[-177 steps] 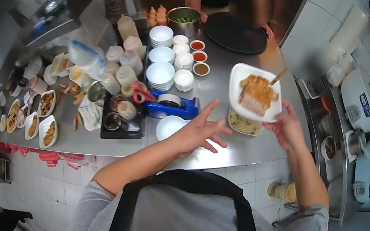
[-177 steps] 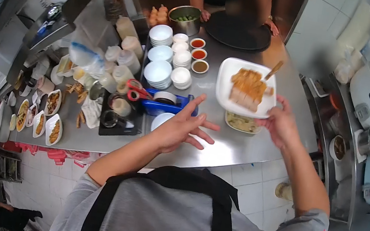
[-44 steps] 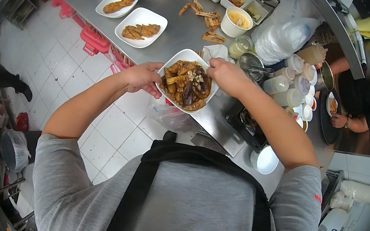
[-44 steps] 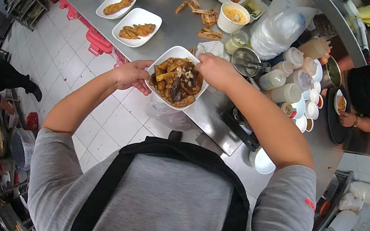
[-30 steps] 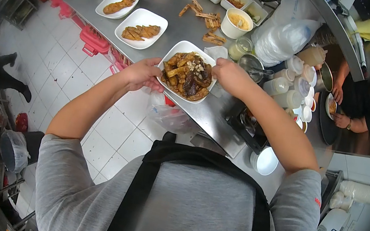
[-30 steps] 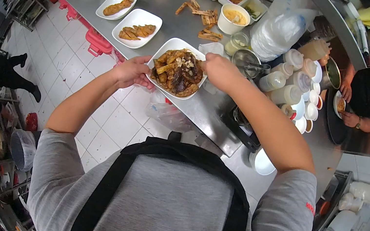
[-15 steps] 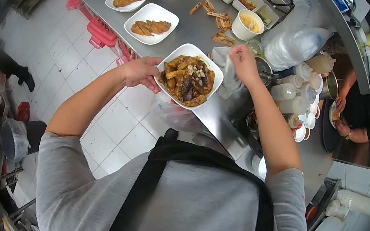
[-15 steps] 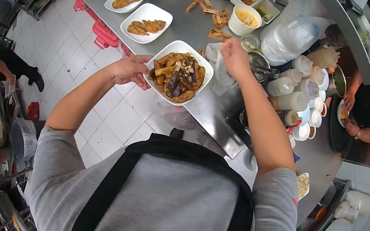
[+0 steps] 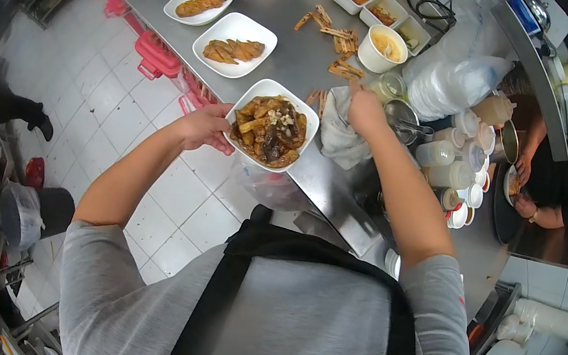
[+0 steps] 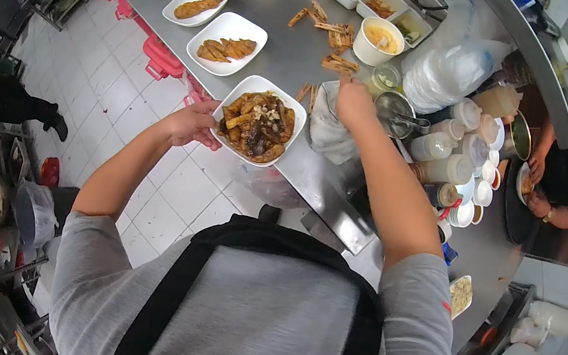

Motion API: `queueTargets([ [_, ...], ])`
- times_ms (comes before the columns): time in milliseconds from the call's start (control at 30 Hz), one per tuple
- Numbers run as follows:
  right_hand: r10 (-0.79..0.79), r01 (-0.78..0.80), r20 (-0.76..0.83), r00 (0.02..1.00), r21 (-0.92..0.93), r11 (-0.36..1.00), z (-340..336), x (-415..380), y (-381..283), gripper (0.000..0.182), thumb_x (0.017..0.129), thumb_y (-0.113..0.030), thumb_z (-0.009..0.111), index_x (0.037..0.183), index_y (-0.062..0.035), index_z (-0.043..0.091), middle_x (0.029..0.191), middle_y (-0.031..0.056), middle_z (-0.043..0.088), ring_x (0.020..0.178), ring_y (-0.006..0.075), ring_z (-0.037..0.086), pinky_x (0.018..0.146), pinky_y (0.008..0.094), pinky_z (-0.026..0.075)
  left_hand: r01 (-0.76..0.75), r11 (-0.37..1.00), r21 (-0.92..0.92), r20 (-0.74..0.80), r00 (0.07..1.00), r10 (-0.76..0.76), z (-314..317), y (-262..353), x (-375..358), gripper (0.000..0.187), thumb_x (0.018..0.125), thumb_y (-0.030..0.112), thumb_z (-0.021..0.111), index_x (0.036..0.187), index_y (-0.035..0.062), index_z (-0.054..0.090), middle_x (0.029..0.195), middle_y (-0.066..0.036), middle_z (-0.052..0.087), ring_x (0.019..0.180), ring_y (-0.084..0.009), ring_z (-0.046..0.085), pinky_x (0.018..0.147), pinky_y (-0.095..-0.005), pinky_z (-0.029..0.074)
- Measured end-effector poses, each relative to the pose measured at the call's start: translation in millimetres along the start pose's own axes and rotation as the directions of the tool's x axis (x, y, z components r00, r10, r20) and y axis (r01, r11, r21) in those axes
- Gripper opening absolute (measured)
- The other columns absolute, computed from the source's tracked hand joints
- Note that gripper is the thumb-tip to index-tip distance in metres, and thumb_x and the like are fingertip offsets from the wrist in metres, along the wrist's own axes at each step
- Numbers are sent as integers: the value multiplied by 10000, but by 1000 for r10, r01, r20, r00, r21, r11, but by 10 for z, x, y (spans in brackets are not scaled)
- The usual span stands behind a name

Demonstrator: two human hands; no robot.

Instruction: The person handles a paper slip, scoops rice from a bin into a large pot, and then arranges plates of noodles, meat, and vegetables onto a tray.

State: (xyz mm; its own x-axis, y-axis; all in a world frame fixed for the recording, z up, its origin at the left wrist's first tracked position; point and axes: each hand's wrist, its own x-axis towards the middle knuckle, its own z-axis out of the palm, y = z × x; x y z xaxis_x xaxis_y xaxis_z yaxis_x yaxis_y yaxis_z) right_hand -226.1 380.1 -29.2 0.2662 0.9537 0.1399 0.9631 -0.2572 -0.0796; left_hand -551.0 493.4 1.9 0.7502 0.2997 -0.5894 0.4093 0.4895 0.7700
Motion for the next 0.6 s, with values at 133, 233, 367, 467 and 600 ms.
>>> queueTargets([
  [133, 12, -4, 50, 999, -162, 987, 305, 159, 50, 136, 704, -80, 580, 790, 24, 598, 866, 202, 598, 820, 303, 599, 715, 377, 495, -44, 999, 0, 13, 999, 44, 37, 50, -23, 527, 771, 11, 449, 1289, 30, 355, 881, -117, 620, 601, -164, 634, 567, -247, 546],
  [233, 126, -186, 225, 966, 269, 945, -272, 177, -116, 88, 691, -56, 592, 753, 5, 583, 813, 146, 603, 750, 260, 598, 665, 340, 491, -43, 999, 18, 24, 999, 42, 45, 103, -28, 539, 768, 11, 434, 1298, 26, 340, 877, -127, 621, 605, -168, 636, 555, -238, 541],
  [367, 80, -524, 539, 838, 838, -151, -358, 158, -159, 40, 707, -61, 587, 696, -26, 572, 729, 62, 596, 658, 189, 581, 618, 282, 464, -23, 999, 37, 74, 997, 20, 0, 118, 6, 562, 765, 31, 434, 1315, 34, 320, 860, -136, 627, 602, -182, 643, 549, -241, 539],
  [467, 160, -464, 459, 874, 886, -7, -233, 124, -221, 92, 741, -112, 621, 771, -29, 598, 752, 44, 614, 682, 161, 586, 629, 284, 462, -14, 999, 52, 105, 994, 8, 46, 182, -24, 577, 749, 52, 454, 1312, 35, 328, 858, -134, 625, 609, -184, 641, 561, -252, 537],
  [600, 2, -119, 164, 986, 711, 693, -304, 23, -421, 145, 756, -106, 616, 891, -54, 605, 852, 82, 629, 728, 200, 600, 660, 315, 477, -8, 998, 64, 137, 991, -1, 47, 203, -24, 554, 751, 54, 461, 1294, 33, 355, 864, -131, 621, 616, -187, 638, 572, -256, 535],
])
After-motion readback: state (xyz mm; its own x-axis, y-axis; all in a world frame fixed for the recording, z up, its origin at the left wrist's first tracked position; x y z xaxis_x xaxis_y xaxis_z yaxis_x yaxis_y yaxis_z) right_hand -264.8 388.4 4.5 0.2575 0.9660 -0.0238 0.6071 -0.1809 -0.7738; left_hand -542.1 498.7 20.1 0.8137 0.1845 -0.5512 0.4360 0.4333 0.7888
